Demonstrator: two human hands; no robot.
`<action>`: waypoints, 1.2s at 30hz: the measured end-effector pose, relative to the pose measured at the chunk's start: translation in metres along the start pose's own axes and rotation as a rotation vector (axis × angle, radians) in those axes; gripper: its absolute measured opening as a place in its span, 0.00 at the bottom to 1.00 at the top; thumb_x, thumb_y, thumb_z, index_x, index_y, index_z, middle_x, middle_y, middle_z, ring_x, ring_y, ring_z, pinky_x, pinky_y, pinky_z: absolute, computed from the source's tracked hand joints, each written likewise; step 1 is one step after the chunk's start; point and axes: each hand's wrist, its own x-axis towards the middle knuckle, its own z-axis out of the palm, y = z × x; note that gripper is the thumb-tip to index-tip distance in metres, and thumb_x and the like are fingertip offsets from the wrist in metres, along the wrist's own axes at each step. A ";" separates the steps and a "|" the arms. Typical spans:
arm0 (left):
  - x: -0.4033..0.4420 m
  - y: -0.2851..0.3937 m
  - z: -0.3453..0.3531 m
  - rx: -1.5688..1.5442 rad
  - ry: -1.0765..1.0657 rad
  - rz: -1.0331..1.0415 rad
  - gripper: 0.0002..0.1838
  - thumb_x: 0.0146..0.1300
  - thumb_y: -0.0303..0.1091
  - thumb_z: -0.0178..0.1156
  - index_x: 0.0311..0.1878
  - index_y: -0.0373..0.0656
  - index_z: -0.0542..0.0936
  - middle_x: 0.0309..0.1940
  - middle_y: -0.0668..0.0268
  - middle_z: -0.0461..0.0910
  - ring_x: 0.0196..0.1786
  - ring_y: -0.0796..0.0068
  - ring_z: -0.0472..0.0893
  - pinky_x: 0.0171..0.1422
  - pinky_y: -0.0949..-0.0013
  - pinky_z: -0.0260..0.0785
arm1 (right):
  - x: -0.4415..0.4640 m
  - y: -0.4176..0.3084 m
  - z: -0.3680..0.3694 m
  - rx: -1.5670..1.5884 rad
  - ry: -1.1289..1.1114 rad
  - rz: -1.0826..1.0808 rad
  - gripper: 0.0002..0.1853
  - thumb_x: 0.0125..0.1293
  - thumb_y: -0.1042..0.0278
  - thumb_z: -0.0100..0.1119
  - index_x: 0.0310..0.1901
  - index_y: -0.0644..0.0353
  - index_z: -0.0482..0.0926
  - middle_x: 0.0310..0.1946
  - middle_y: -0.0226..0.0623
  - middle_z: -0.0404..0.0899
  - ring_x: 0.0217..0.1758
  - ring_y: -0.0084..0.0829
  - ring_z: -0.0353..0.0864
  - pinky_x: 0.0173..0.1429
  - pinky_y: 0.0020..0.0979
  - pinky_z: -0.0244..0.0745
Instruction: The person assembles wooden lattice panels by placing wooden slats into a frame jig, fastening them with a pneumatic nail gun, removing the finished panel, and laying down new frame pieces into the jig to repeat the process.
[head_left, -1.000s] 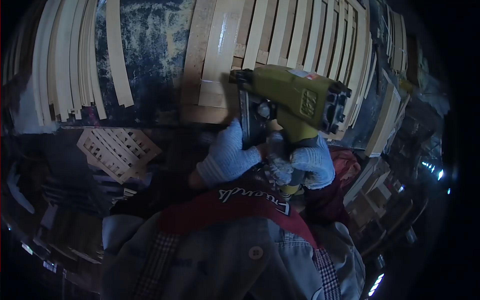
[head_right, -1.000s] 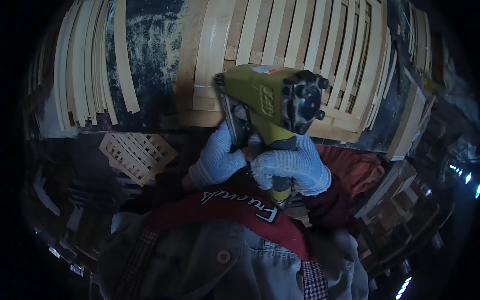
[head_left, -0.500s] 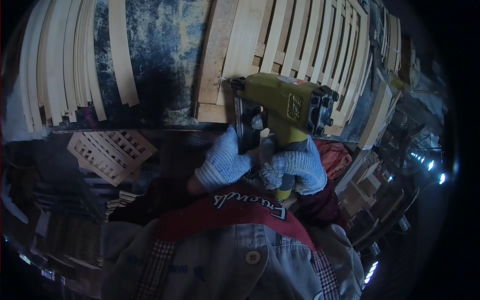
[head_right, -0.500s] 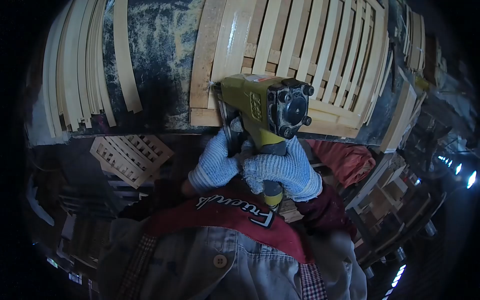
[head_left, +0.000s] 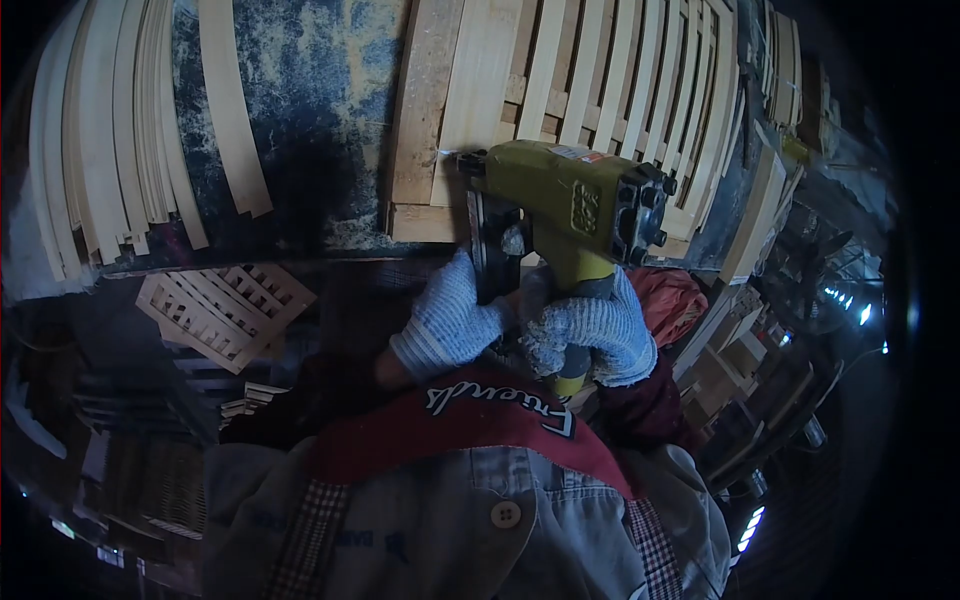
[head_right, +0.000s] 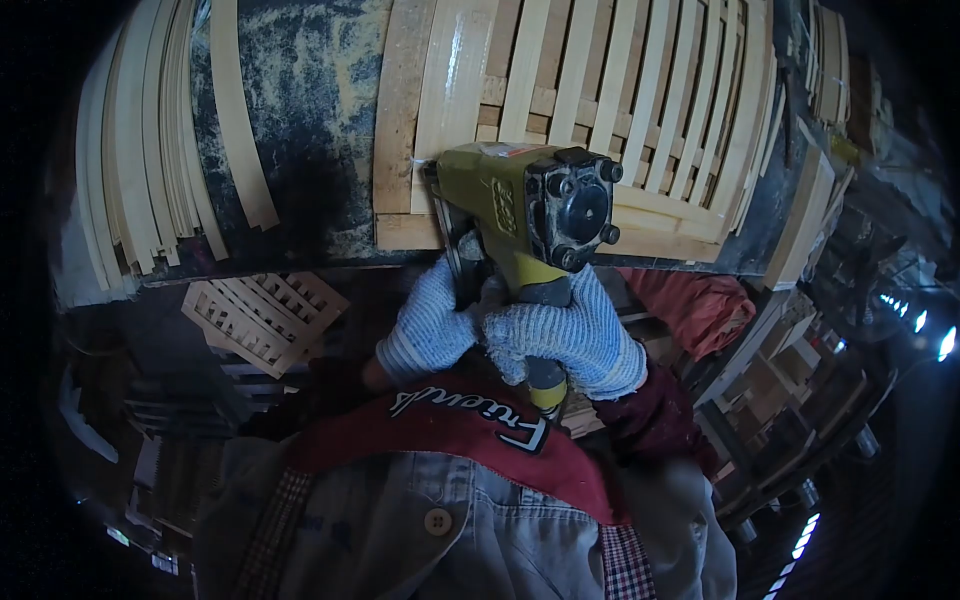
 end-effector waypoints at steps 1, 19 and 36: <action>0.000 0.000 0.000 -0.002 -0.003 -0.003 0.29 0.55 0.34 0.70 0.57 0.36 0.69 0.46 0.56 0.80 0.50 0.66 0.80 0.55 0.62 0.74 | -0.001 -0.002 0.001 -0.026 0.037 0.034 0.18 0.59 0.74 0.67 0.49 0.66 0.73 0.25 0.41 0.79 0.22 0.30 0.78 0.27 0.29 0.75; 0.008 -0.011 0.010 -0.064 -0.101 0.003 0.31 0.59 0.27 0.65 0.63 0.35 0.64 0.54 0.59 0.76 0.56 0.72 0.75 0.62 0.64 0.69 | -0.004 0.004 -0.007 0.168 -0.155 -0.312 0.18 0.58 0.75 0.66 0.48 0.67 0.73 0.24 0.39 0.78 0.20 0.29 0.77 0.25 0.28 0.73; 0.022 -0.009 0.029 0.053 -0.286 -0.032 0.31 0.59 0.22 0.63 0.65 0.37 0.64 0.57 0.61 0.75 0.58 0.72 0.74 0.65 0.66 0.67 | -0.033 -0.004 -0.018 0.099 0.109 -0.181 0.18 0.55 0.75 0.67 0.47 0.66 0.74 0.25 0.37 0.77 0.20 0.28 0.76 0.24 0.28 0.71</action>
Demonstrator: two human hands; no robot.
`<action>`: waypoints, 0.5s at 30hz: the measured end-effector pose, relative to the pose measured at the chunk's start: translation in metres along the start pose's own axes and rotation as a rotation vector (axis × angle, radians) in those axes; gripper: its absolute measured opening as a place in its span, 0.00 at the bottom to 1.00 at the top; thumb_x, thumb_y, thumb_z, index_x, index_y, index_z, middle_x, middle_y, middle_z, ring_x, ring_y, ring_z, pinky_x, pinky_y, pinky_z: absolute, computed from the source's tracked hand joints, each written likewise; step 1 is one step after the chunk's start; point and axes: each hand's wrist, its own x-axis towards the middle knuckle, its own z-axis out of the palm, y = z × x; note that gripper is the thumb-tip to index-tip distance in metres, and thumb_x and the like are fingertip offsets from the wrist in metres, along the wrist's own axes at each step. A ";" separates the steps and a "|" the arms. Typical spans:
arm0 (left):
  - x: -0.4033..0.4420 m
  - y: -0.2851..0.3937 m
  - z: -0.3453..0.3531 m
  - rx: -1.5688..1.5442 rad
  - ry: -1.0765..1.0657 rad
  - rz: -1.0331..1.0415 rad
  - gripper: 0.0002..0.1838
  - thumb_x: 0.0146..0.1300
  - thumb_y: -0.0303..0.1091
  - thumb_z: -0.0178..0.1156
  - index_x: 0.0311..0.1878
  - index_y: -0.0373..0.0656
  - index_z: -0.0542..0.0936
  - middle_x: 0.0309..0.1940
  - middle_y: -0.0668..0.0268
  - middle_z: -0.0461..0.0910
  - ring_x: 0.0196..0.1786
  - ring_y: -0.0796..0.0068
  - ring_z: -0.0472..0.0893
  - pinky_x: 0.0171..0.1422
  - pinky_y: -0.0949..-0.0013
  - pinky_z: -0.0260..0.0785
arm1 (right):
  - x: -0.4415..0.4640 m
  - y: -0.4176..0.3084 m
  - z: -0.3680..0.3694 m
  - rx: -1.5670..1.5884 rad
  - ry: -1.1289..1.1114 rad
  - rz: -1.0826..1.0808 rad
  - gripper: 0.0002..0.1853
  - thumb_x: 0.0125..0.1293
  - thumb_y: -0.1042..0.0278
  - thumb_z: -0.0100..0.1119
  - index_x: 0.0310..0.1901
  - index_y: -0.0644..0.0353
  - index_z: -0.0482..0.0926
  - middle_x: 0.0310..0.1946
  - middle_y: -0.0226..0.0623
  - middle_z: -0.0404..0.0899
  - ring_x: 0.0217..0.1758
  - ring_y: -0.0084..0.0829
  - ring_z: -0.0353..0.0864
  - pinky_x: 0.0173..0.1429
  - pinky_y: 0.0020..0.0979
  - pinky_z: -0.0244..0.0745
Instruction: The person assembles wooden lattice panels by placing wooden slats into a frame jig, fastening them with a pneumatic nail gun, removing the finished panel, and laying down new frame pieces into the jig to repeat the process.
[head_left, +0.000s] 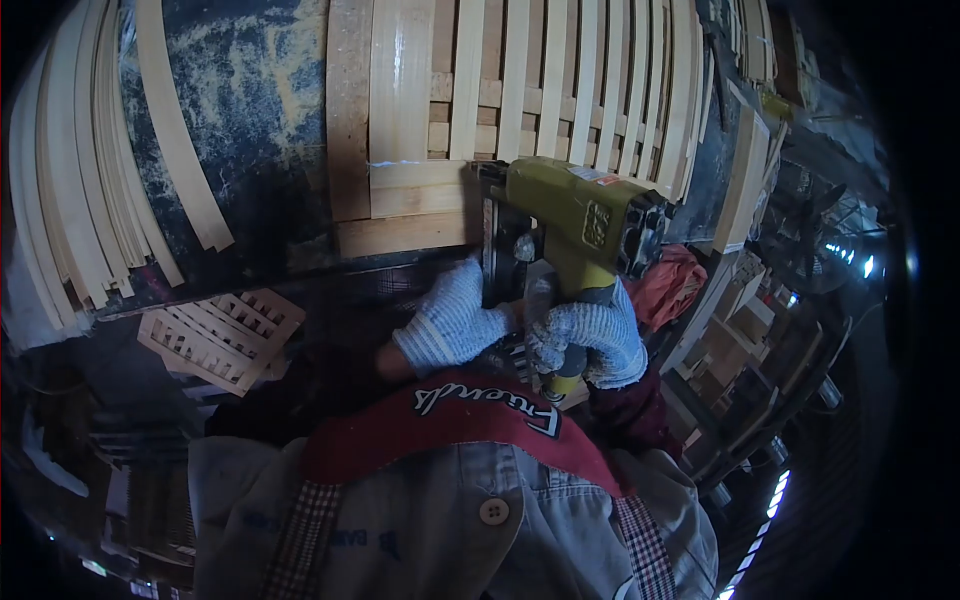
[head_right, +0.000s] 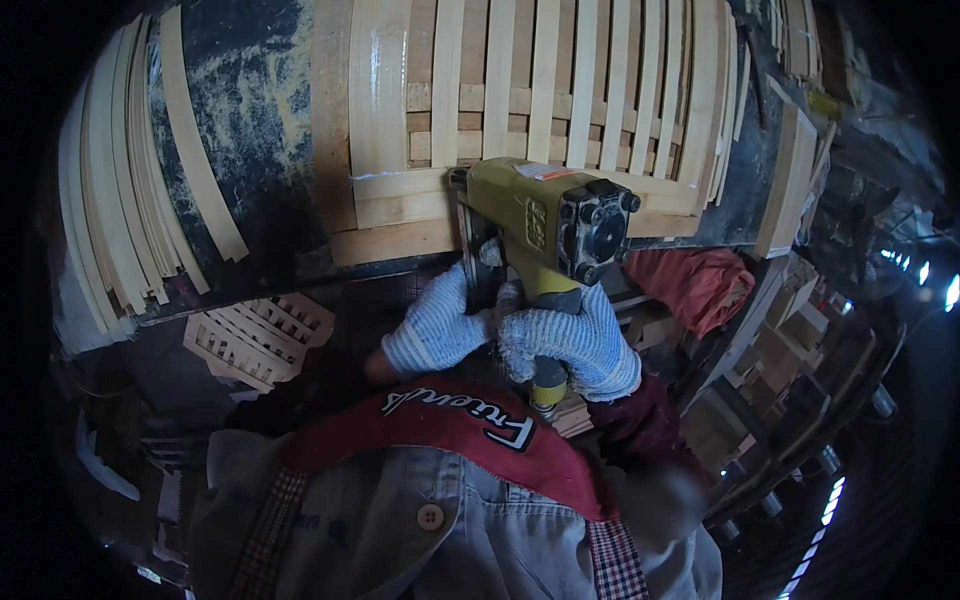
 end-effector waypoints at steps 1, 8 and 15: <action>0.000 -0.004 0.000 -0.032 0.008 -0.004 0.30 0.59 0.22 0.63 0.65 0.37 0.65 0.57 0.61 0.75 0.58 0.72 0.74 0.65 0.66 0.67 | 0.001 0.001 -0.001 0.015 -0.016 -0.015 0.19 0.55 0.75 0.67 0.48 0.65 0.73 0.26 0.37 0.78 0.20 0.28 0.76 0.24 0.28 0.71; 0.010 -0.016 0.007 -0.061 -0.001 -0.036 0.27 0.58 0.22 0.63 0.62 0.37 0.69 0.54 0.61 0.77 0.56 0.71 0.75 0.63 0.65 0.68 | 0.001 0.006 -0.014 -0.025 0.019 0.015 0.18 0.56 0.76 0.67 0.47 0.66 0.74 0.24 0.38 0.78 0.21 0.28 0.76 0.25 0.29 0.72; 0.025 -0.003 0.028 0.020 0.083 0.107 0.25 0.51 0.37 0.72 0.49 0.36 0.76 0.39 0.55 0.84 0.43 0.63 0.84 0.48 0.60 0.76 | -0.015 -0.006 -0.030 0.007 0.082 0.030 0.18 0.55 0.74 0.68 0.46 0.67 0.74 0.23 0.37 0.77 0.19 0.27 0.75 0.24 0.28 0.70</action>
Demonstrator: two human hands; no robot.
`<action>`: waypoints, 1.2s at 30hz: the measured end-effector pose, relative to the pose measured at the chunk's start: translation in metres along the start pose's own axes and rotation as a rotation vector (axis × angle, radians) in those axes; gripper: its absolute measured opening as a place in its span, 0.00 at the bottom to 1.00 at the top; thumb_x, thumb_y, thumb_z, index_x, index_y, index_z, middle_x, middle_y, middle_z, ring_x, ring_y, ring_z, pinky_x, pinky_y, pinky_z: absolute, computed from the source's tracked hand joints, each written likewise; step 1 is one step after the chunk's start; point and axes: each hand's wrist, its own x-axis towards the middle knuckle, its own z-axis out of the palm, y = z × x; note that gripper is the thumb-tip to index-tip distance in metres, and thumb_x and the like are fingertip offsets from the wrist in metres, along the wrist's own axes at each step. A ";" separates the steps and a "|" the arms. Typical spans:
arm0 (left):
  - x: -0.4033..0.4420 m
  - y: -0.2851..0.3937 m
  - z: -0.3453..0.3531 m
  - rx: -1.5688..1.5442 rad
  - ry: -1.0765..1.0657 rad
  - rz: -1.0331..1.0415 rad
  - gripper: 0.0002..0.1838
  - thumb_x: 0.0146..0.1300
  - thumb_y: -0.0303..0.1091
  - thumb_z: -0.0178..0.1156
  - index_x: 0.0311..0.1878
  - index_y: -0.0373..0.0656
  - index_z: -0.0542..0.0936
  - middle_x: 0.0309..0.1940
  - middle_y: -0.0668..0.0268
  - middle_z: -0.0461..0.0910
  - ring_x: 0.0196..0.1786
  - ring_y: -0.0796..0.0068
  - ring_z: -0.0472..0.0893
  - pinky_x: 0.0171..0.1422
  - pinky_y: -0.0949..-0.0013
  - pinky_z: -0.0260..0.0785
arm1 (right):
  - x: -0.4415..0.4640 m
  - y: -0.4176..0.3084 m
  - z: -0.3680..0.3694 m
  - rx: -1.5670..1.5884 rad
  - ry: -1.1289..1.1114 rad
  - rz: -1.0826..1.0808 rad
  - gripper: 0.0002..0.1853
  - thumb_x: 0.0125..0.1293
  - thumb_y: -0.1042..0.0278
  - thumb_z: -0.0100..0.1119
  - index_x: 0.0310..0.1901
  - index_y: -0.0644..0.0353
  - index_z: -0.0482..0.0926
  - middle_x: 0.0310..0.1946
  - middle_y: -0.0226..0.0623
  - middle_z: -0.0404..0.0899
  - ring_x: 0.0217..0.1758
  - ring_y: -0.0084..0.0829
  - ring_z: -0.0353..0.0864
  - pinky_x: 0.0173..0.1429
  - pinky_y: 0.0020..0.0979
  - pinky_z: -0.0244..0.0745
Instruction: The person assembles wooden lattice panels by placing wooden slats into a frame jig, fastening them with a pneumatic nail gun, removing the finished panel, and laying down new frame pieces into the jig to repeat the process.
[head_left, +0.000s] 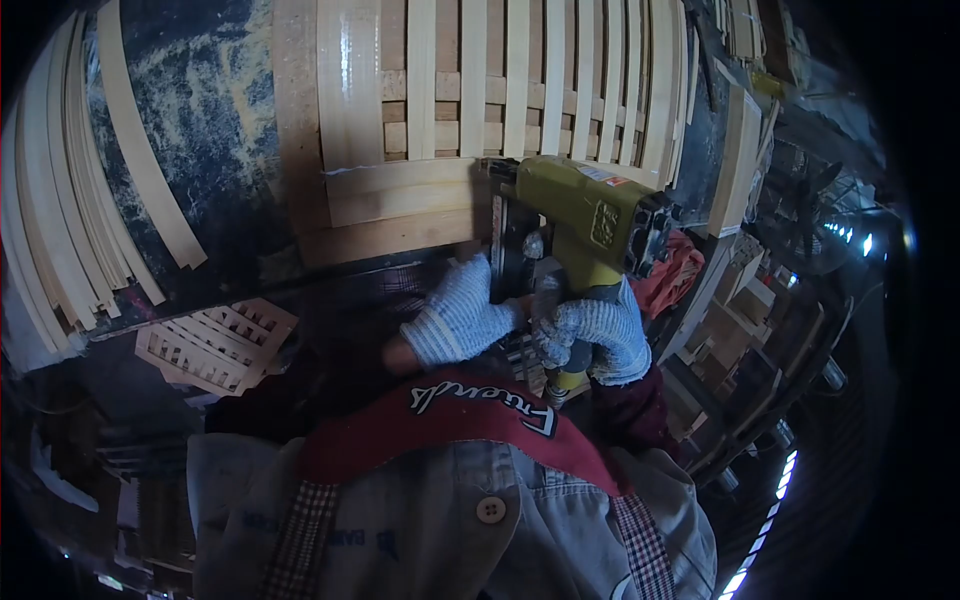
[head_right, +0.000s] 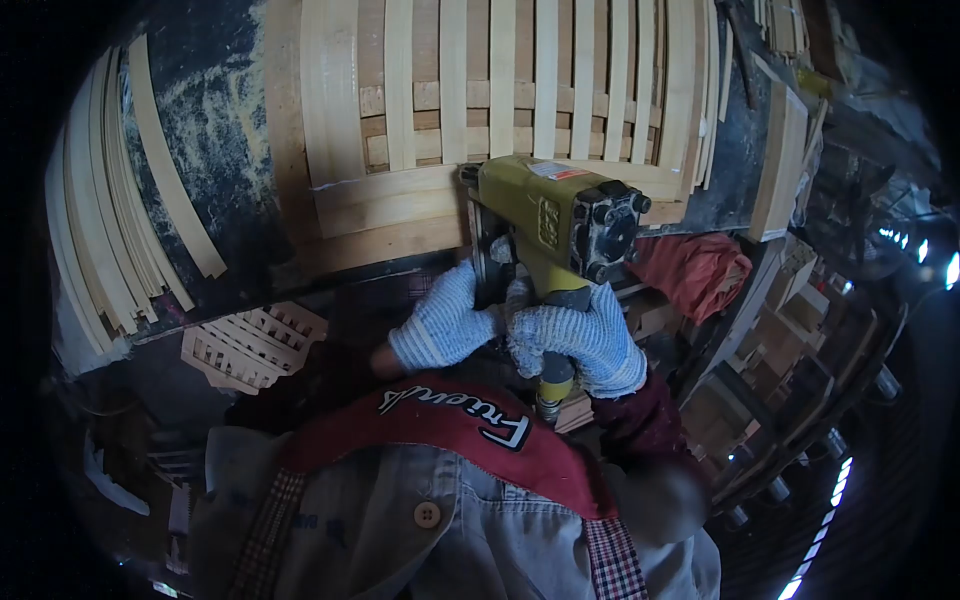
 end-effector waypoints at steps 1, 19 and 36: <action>0.000 0.002 0.000 0.006 -0.007 -0.020 0.24 0.51 0.37 0.72 0.49 0.36 0.76 0.39 0.55 0.84 0.43 0.63 0.84 0.49 0.60 0.76 | 0.000 -0.002 0.003 0.022 -0.005 -0.027 0.19 0.54 0.74 0.68 0.47 0.67 0.74 0.24 0.38 0.77 0.19 0.27 0.74 0.24 0.28 0.70; 0.023 -0.013 0.029 -0.053 -0.061 -0.025 0.21 0.53 0.34 0.70 0.48 0.36 0.76 0.41 0.56 0.83 0.44 0.64 0.83 0.51 0.62 0.76 | -0.006 -0.007 -0.023 0.003 0.069 0.013 0.16 0.55 0.72 0.67 0.43 0.67 0.75 0.20 0.37 0.76 0.18 0.27 0.74 0.23 0.27 0.70; 0.019 -0.033 0.032 -0.012 -0.004 -0.064 0.26 0.51 0.39 0.72 0.49 0.34 0.75 0.40 0.53 0.83 0.43 0.62 0.84 0.49 0.60 0.76 | 0.001 0.003 -0.049 0.067 -0.018 -0.016 0.20 0.58 0.77 0.65 0.51 0.67 0.72 0.24 0.39 0.78 0.20 0.29 0.76 0.25 0.29 0.72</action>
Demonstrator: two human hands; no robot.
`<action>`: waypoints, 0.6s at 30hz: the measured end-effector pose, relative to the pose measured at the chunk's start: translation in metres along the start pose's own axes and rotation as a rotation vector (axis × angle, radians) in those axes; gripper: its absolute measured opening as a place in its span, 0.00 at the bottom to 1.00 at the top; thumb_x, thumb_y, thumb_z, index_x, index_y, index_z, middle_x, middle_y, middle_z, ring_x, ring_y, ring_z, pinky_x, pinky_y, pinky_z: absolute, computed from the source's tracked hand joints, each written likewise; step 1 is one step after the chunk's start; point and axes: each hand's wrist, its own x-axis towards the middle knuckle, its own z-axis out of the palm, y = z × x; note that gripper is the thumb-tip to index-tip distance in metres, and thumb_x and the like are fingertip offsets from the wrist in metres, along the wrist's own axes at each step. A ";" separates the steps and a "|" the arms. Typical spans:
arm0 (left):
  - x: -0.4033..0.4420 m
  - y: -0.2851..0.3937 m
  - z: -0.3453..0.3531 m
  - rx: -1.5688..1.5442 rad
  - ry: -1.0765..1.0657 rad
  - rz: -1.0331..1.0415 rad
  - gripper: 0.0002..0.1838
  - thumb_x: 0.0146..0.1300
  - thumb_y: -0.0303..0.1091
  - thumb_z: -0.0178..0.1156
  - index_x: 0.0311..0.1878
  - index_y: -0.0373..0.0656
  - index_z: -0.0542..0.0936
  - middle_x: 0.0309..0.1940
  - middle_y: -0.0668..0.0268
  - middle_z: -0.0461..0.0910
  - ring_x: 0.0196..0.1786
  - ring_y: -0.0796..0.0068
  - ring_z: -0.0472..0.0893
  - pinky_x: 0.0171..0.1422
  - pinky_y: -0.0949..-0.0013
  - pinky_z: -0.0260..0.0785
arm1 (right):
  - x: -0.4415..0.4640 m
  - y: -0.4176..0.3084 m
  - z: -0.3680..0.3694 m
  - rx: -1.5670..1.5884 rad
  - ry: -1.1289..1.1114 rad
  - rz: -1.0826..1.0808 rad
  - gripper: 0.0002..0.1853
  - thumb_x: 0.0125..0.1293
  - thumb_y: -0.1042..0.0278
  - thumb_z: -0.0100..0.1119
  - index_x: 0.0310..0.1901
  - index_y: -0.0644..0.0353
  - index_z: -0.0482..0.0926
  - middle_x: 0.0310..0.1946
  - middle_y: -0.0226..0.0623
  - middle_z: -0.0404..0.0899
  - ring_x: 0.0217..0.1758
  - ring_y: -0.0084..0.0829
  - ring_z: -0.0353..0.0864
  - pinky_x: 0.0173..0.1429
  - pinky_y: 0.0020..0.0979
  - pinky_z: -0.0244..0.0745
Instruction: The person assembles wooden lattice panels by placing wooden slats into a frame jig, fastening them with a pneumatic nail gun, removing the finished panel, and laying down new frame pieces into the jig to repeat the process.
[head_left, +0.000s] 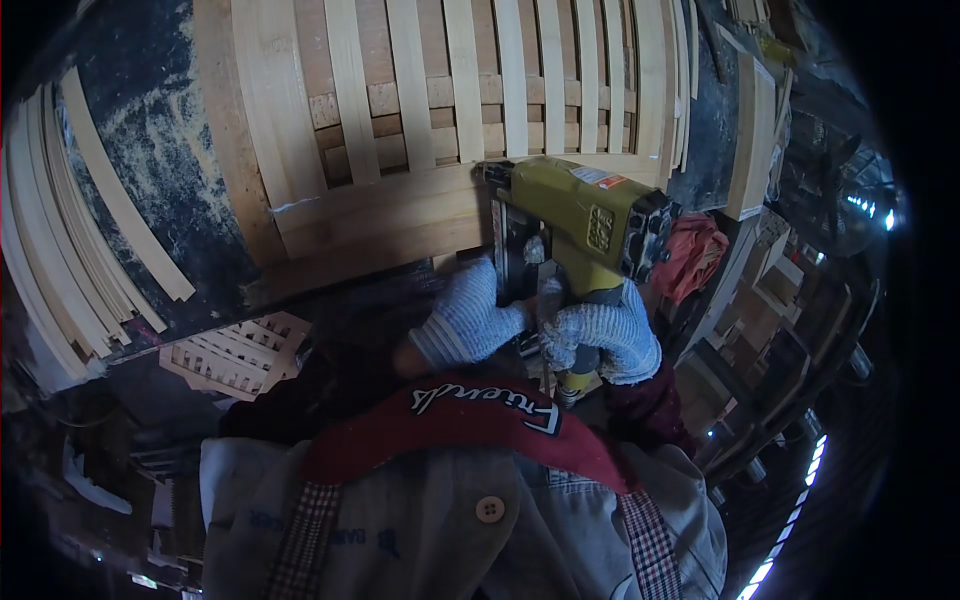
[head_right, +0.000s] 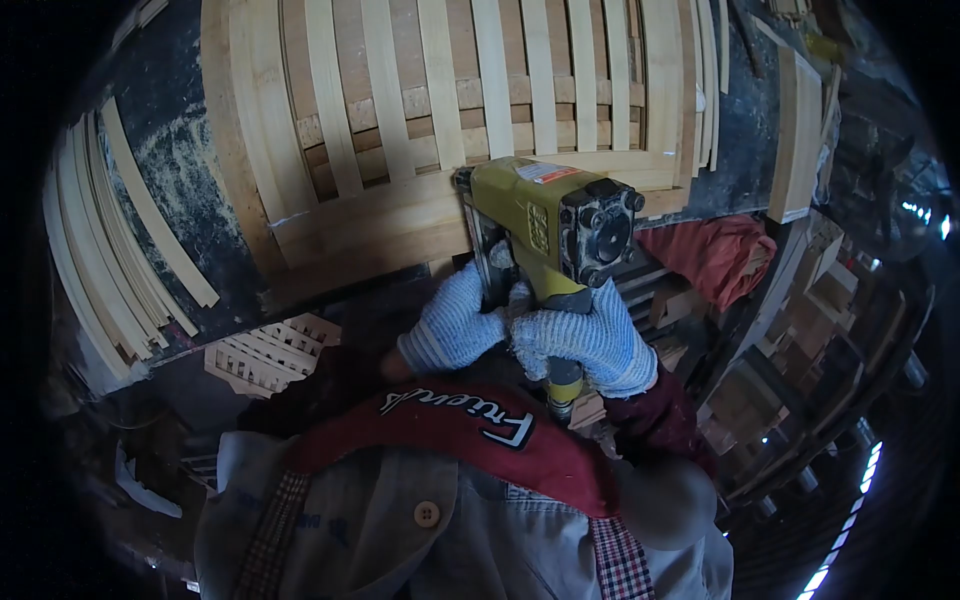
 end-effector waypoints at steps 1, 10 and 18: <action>0.000 -0.001 0.000 0.077 0.004 0.006 0.26 0.52 0.39 0.72 0.49 0.34 0.76 0.41 0.53 0.83 0.43 0.62 0.84 0.49 0.60 0.76 | -0.001 0.000 -0.001 0.000 0.000 -0.002 0.20 0.58 0.76 0.65 0.51 0.67 0.72 0.24 0.39 0.78 0.20 0.29 0.76 0.25 0.29 0.72; 0.013 0.036 0.010 0.124 -0.125 -0.124 0.24 0.54 0.36 0.70 0.51 0.34 0.75 0.41 0.53 0.83 0.44 0.62 0.84 0.50 0.61 0.76 | -0.011 -0.007 -0.015 0.019 0.013 -0.013 0.19 0.59 0.77 0.65 0.51 0.66 0.72 0.25 0.39 0.78 0.21 0.28 0.76 0.25 0.28 0.73; 0.003 0.043 0.002 0.101 -0.021 -0.090 0.24 0.55 0.34 0.69 0.52 0.34 0.74 0.45 0.53 0.82 0.46 0.64 0.83 0.50 0.61 0.76 | 0.005 -0.006 -0.008 -0.030 -0.077 -0.002 0.22 0.58 0.76 0.67 0.53 0.63 0.71 0.28 0.39 0.78 0.23 0.28 0.77 0.26 0.28 0.73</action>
